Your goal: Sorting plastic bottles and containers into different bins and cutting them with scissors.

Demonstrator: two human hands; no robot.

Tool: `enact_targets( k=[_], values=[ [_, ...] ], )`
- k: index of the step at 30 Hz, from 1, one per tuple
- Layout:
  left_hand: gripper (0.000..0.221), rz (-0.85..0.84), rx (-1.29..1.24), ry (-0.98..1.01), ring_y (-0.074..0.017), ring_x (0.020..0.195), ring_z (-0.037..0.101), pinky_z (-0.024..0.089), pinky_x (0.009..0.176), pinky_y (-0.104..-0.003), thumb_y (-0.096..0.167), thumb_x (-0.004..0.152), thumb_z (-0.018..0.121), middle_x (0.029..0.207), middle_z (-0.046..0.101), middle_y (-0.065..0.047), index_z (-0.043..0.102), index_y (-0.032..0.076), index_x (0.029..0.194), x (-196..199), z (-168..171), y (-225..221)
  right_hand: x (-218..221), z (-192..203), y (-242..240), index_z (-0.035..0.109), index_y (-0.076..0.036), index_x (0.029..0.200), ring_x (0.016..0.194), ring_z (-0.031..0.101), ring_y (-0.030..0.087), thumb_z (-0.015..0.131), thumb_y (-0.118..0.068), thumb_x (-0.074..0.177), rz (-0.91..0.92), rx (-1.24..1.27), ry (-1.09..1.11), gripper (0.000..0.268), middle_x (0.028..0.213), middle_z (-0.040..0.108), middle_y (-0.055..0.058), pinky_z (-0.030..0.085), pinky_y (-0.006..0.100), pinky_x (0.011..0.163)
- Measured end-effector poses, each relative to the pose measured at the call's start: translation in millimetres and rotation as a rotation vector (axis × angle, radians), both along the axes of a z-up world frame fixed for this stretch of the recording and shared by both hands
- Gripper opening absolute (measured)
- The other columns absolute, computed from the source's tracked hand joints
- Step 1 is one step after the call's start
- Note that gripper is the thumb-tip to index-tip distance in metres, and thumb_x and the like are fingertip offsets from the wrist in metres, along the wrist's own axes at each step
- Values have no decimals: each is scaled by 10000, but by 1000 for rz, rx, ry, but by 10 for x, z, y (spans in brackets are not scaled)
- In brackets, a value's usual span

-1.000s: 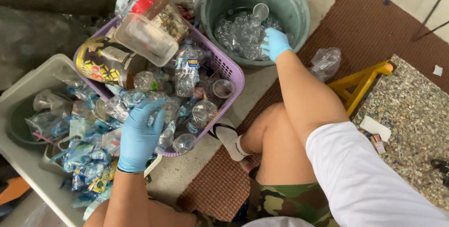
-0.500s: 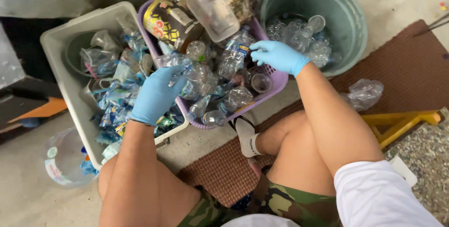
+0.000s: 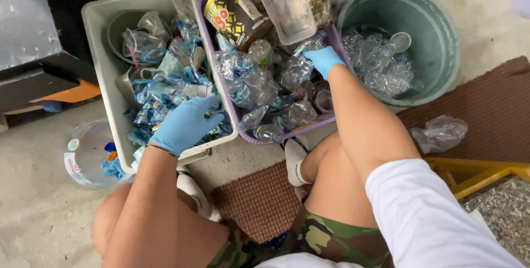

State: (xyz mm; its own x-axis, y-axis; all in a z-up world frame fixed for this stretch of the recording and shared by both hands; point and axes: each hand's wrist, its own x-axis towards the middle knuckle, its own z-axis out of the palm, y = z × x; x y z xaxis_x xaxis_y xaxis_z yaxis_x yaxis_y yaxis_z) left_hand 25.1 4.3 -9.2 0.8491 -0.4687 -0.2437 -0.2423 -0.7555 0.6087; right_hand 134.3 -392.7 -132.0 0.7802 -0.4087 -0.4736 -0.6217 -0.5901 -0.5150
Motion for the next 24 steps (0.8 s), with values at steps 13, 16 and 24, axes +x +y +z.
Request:
enact_targets(
  k=[13, 16, 24],
  values=[
    [525, 118, 73, 43, -416, 1165, 662, 536, 982, -478, 290, 936, 683, 1256, 700, -224, 612, 73, 1409, -203, -125, 422, 326, -681, -45, 661, -13, 1241, 1220, 664, 211, 923, -402, 691, -375, 57, -122, 723, 1174, 755, 62, 488, 328, 1095],
    [527, 115, 110, 61, -396, 1158, 668, 552, 967, -473, 344, 938, 681, 1262, 698, -203, 609, 111, 1405, -247, -128, 453, 412, -860, -68, 514, 31, 1362, 1328, 581, 230, 904, -378, 723, -325, -47, -37, 854, 1371, 645, 95, 447, 347, 1157],
    [537, 101, 8, -8, -389, 1147, 670, 544, 965, -462, 284, 927, 698, 1219, 713, -188, 602, 113, 1427, -220, 223, 218, -304, 704, 327, 168, 63, 1574, 1526, 212, 467, 710, 129, 885, -242, 516, -488, 879, 1648, 209, 335, 218, 525, 1296]
  ],
)
